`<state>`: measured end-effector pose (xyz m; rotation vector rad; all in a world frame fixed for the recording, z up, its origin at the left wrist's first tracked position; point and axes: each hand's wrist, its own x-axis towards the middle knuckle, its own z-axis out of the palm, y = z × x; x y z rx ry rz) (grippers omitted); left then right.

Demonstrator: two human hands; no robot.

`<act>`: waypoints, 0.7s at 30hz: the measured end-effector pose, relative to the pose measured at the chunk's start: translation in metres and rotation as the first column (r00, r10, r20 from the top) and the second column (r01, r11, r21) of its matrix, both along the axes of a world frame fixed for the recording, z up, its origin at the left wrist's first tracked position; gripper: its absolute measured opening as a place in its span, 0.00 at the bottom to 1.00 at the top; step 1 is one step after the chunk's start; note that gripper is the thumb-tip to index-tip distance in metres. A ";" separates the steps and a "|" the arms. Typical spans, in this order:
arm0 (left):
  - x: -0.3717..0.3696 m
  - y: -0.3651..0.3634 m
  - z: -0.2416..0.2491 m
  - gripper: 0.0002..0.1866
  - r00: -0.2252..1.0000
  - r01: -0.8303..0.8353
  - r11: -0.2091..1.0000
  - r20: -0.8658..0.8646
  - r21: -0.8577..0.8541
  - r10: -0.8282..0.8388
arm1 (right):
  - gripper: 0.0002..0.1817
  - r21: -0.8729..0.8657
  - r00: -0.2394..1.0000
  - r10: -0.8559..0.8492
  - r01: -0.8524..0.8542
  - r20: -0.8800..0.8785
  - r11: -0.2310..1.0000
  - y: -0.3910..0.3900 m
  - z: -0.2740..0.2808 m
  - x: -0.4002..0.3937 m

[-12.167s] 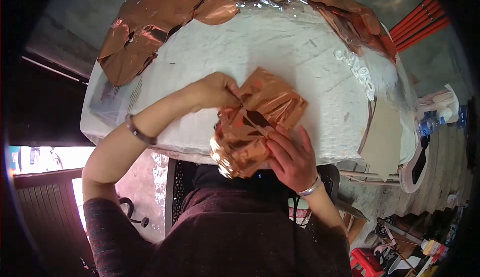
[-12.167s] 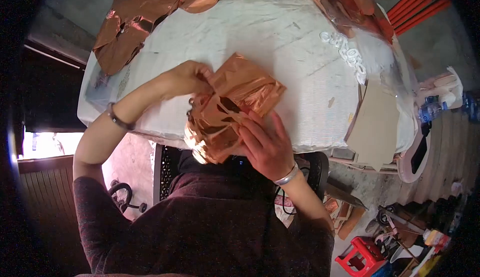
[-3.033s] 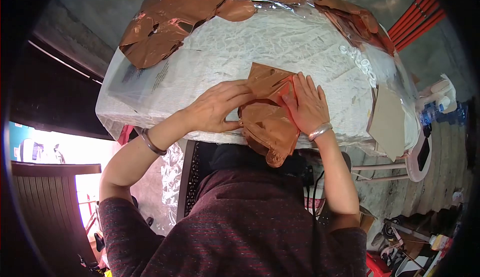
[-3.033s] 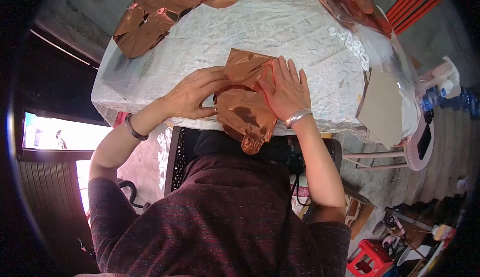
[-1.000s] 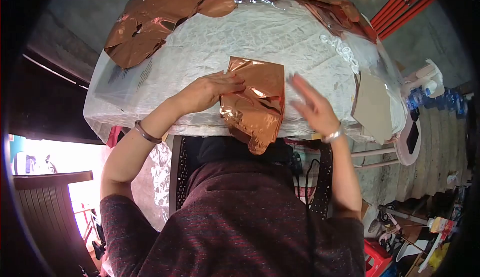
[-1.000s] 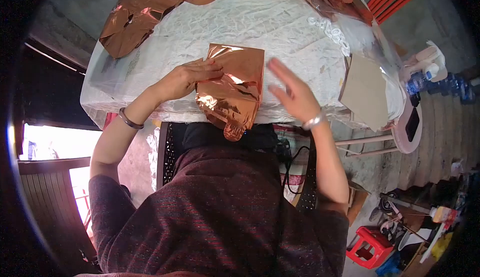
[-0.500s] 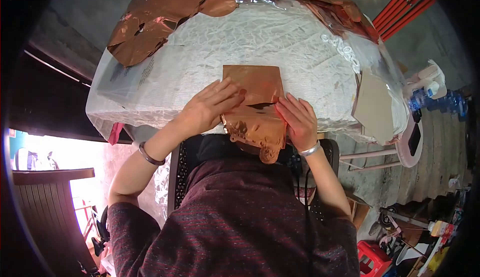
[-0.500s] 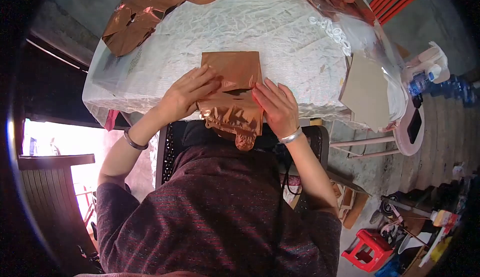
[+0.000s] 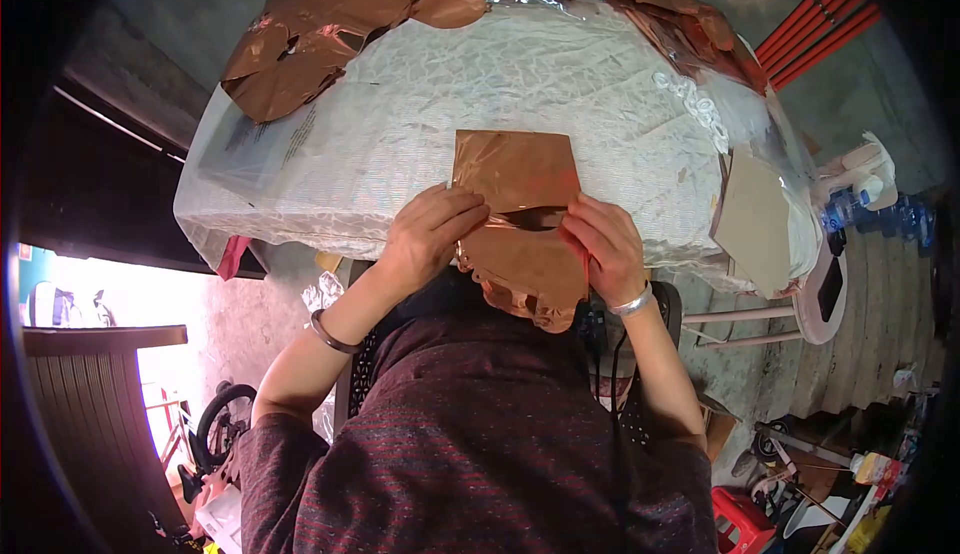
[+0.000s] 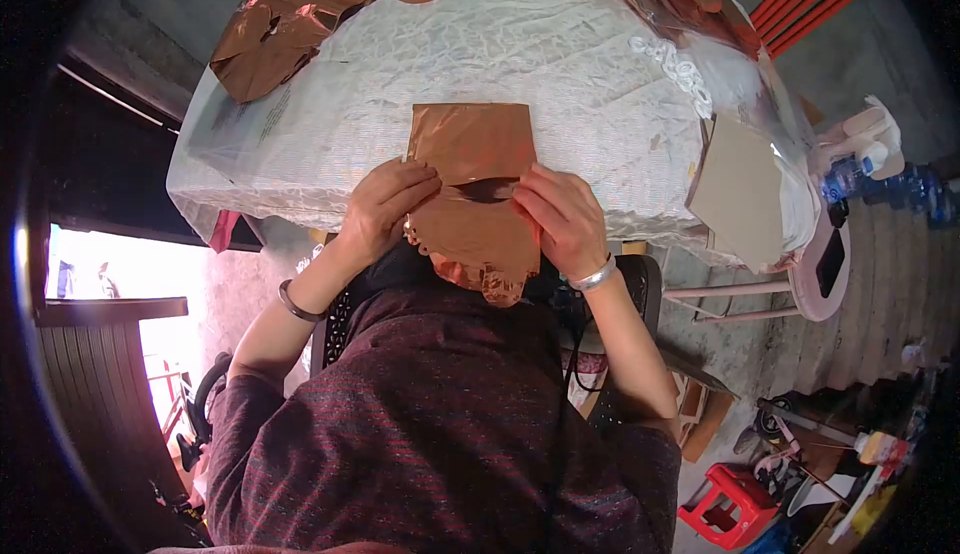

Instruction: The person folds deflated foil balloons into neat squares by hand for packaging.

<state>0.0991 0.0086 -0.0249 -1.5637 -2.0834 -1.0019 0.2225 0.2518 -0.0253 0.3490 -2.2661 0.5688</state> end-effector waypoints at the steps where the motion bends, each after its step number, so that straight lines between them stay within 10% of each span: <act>1: 0.002 -0.001 0.004 0.15 1.000 -0.018 1.000 0.006 -0.019 0.018 | 0.14 0.041 1.000 0.023 -0.024 0.020 0.999 0.004 -0.005 0.001; 9: 0.010 0.009 0.001 0.06 0.963 -0.205 0.979 0.182 0.018 0.198 | 0.13 -0.103 0.978 -0.091 0.111 0.185 0.988 0.001 -0.003 0.003; 12: 0.016 0.018 0.009 0.01 0.895 -0.333 0.943 0.324 0.028 0.307 | 0.20 -0.535 0.894 -0.041 0.302 0.445 0.789 -0.005 0.005 -0.010; 21: 0.007 0.029 0.003 0.10 0.893 -0.396 0.913 0.271 0.093 0.360 | 0.23 -0.389 0.788 -0.158 0.455 0.596 0.801 -0.011 0.026 -0.037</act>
